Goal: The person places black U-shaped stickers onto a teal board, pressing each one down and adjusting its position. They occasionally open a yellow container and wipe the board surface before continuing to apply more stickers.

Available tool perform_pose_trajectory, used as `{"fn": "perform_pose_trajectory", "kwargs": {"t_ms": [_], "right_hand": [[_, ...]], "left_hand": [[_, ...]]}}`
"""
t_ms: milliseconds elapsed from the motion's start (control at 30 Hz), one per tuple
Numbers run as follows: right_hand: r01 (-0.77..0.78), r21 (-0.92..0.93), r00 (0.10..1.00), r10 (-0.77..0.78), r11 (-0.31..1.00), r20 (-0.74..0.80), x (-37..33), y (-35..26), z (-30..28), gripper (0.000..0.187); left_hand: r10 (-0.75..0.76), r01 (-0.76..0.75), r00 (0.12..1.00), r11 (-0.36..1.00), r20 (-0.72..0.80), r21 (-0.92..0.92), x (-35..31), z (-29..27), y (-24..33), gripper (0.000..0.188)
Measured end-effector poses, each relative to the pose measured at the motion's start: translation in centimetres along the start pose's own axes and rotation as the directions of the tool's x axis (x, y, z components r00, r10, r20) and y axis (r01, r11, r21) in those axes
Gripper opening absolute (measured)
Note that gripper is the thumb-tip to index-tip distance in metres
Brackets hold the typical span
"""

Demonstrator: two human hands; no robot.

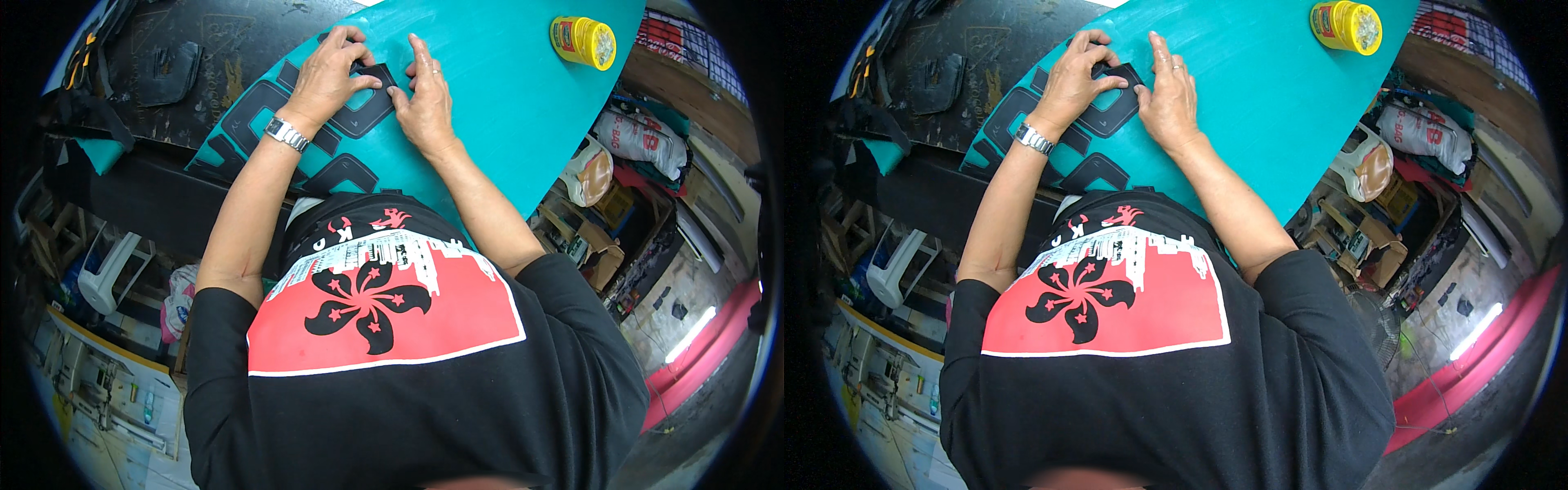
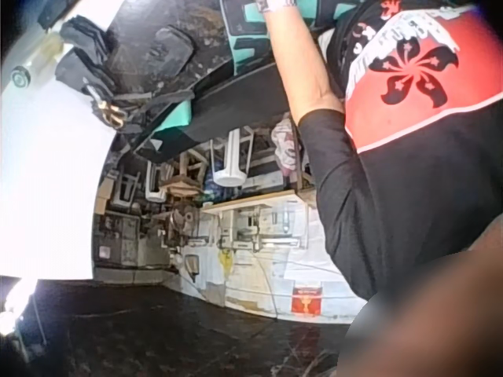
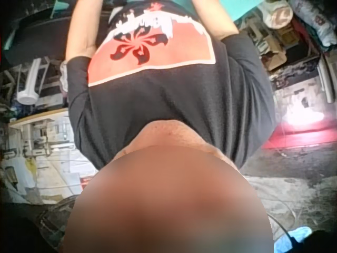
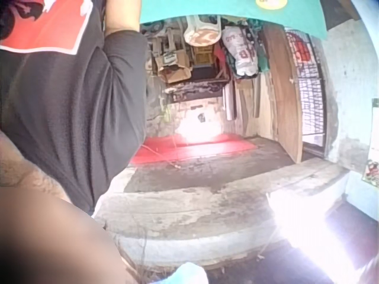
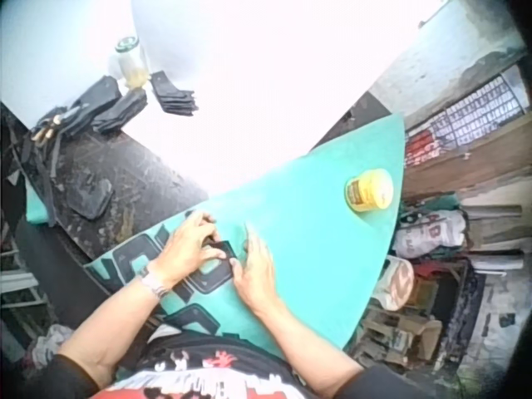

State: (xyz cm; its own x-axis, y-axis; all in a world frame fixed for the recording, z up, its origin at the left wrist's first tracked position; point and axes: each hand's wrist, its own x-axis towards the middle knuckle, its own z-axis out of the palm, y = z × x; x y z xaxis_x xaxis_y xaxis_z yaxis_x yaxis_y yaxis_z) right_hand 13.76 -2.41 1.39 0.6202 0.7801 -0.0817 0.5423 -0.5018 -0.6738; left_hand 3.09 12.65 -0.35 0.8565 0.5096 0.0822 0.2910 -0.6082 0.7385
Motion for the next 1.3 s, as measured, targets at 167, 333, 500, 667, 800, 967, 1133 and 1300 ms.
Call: {"fn": "perform_pose_trajectory", "kwargs": {"t_ms": [167, 333, 500, 667, 800, 967, 1133, 1300], "right_hand": [[0.081, -0.032, 0.996, -0.082, 0.996, -0.026, 0.2, 0.1, -0.1, 0.092], [0.327, -0.032, 0.941, -0.328, 0.945, -0.078, 1.4, -0.3, 0.1, 0.084], [0.240, 0.133, 0.966, -0.250, 0.962, 0.067, 2.8, -0.3, 0.4, 0.078], [0.230, 0.117, 0.972, -0.234, 0.966, 0.015, 2.6, 0.1, 0.9, 0.075], [0.212, 0.148, 0.977, -0.211, 0.966, -0.018, 2.3, 0.2, 1.4, 0.072], [0.214, 0.095, 0.976, -0.210, 0.972, -0.048, 2.2, 0.0, 1.5, 0.072], [0.206, 0.098, 0.978, -0.203, 0.974, -0.041, 2.3, -0.1, 1.3, 0.072], [0.199, 0.101, 0.980, -0.198, 0.975, -0.028, 2.3, -0.2, 1.4, 0.070]], "left_hand": [[0.012, -0.009, 0.999, 0.997, 0.040, -0.075, -0.2, -0.3, -0.4, 0.033], [0.077, -0.077, 0.997, 0.997, 0.024, -0.020, -0.4, -0.7, -0.6, 0.032], [0.141, -0.136, 0.989, 0.983, -0.034, 0.122, -0.7, -0.9, -0.6, 0.032], [0.144, -0.141, 0.989, 0.987, -0.026, 0.075, -0.7, -0.9, -1.3, 0.032], [0.167, -0.162, 0.985, 0.982, -0.040, 0.097, -1.0, -0.7, -1.7, 0.032], [0.154, -0.151, 0.987, 0.987, -0.049, 0.061, -1.4, -0.6, -1.9, 0.026], [0.137, -0.136, 0.988, 0.990, -0.074, 0.023, -1.1, -0.6, -1.9, 0.027], [0.111, -0.112, 0.990, 0.994, -0.081, -0.001, -0.8, -0.7, -1.7, 0.032]]}}
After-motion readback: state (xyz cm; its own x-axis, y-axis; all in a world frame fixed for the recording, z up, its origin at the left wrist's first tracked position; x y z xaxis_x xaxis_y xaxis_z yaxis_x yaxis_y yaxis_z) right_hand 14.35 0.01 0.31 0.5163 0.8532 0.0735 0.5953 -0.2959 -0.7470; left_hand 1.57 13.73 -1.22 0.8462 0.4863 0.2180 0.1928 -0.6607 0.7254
